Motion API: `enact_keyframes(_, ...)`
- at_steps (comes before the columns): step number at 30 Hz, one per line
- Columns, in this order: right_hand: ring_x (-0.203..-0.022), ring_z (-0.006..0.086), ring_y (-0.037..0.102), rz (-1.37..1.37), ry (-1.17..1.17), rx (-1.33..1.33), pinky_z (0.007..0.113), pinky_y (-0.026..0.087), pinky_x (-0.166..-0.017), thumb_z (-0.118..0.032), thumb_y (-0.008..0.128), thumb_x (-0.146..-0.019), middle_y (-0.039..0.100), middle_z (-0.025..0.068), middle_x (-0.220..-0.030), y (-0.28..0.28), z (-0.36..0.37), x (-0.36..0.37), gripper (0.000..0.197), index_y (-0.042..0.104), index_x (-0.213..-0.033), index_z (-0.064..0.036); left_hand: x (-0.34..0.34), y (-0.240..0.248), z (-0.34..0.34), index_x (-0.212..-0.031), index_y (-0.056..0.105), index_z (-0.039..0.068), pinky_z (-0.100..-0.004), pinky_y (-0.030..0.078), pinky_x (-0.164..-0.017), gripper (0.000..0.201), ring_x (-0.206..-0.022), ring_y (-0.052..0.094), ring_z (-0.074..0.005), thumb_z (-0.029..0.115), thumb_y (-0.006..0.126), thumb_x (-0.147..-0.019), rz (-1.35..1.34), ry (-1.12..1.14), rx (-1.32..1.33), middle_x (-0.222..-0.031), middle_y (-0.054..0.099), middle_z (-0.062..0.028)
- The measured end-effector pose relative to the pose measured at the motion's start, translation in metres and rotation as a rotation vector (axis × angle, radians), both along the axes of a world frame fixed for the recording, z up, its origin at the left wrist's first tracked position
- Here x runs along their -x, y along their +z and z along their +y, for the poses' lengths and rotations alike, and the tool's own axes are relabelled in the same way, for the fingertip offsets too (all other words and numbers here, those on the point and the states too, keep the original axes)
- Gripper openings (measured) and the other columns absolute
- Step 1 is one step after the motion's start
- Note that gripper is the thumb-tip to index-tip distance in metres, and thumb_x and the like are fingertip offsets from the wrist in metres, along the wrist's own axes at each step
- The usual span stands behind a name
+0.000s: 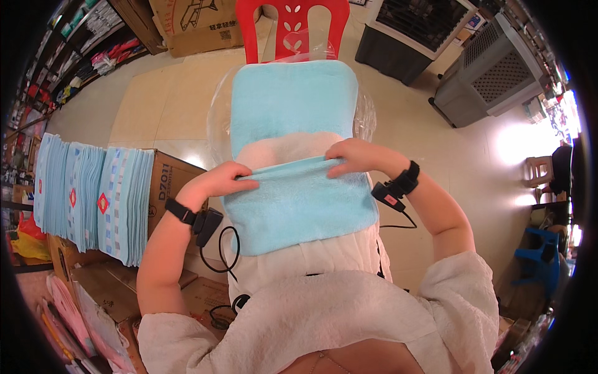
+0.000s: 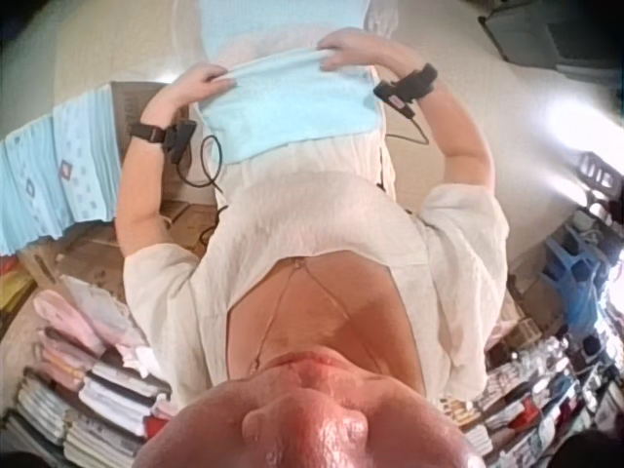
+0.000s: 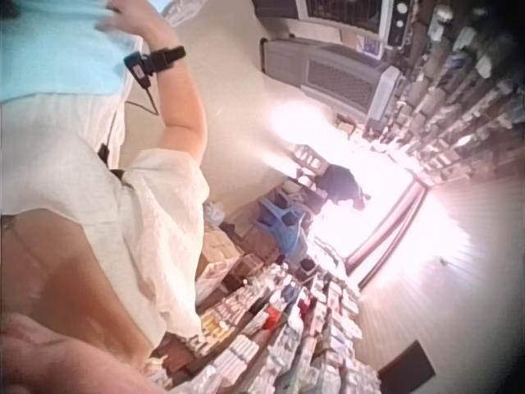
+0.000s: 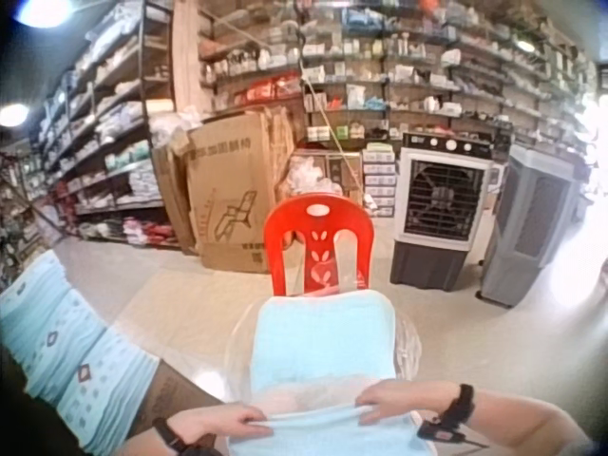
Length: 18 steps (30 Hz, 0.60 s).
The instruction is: The person folds several blue towels one by one and places them on a cardboard box, occasionally adjusting a towel already in a stack.
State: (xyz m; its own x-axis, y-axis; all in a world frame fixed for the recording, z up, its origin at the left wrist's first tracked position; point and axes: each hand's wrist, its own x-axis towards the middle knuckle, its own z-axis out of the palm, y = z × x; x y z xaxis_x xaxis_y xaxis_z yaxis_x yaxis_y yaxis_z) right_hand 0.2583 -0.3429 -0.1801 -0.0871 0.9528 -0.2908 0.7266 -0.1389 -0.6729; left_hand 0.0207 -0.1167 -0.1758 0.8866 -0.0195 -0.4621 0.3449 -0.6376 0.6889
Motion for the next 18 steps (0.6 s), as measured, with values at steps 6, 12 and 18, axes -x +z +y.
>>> enact_keyframes(6, -0.072, 0.0251, 0.054, 0.005, -0.179, -0.017, 0.034, 0.043, -0.066, -0.034, 0.062, -0.075, 0.058, 0.0147, -0.076, 0.003, -0.037, -0.032, 0.035, 0.061, -0.085, 0.0004, 0.034, 0.000, 0.025, -0.078, 0.057, -0.001, -0.0233, 0.036, -0.058, 0.027, -0.064, 0.041, -0.0066, 0.025, 0.060, -0.081, 0.060, 0.196, 0.096, -0.066, 0.049, 0.0020)
enact_keyframes(12, -0.062, 0.0120, 0.047, 0.229, -0.389, 0.191, 0.027, 0.040, -0.055, -0.039, 0.057, -0.083, 0.052, 0.0038, -0.065, 0.003, -0.039, -0.037, 0.041, 0.060, -0.077, 0.0010, 0.060, -0.003, 0.034, -0.082, 0.060, 0.000, -0.0214, 0.039, -0.060, 0.023, -0.065, 0.046, -0.0051, 0.022, 0.057, -0.083, 0.046, 0.338, 0.236, -0.069, 0.053, 0.0032)
enact_keyframes(18, -0.058, 0.0089, 0.046, 0.280, -0.535, 0.119, 0.025, 0.040, -0.052, -0.033, 0.059, -0.082, 0.050, 0.0005, -0.063, -0.014, -0.037, -0.034, 0.034, 0.060, -0.072, -0.0015, 0.060, -0.011, 0.034, -0.072, 0.058, 0.005, -0.0201, 0.040, -0.056, 0.025, -0.058, 0.050, -0.0056, 0.027, 0.059, -0.084, 0.070, 0.524, 0.400, -0.064, 0.053, 0.0032)
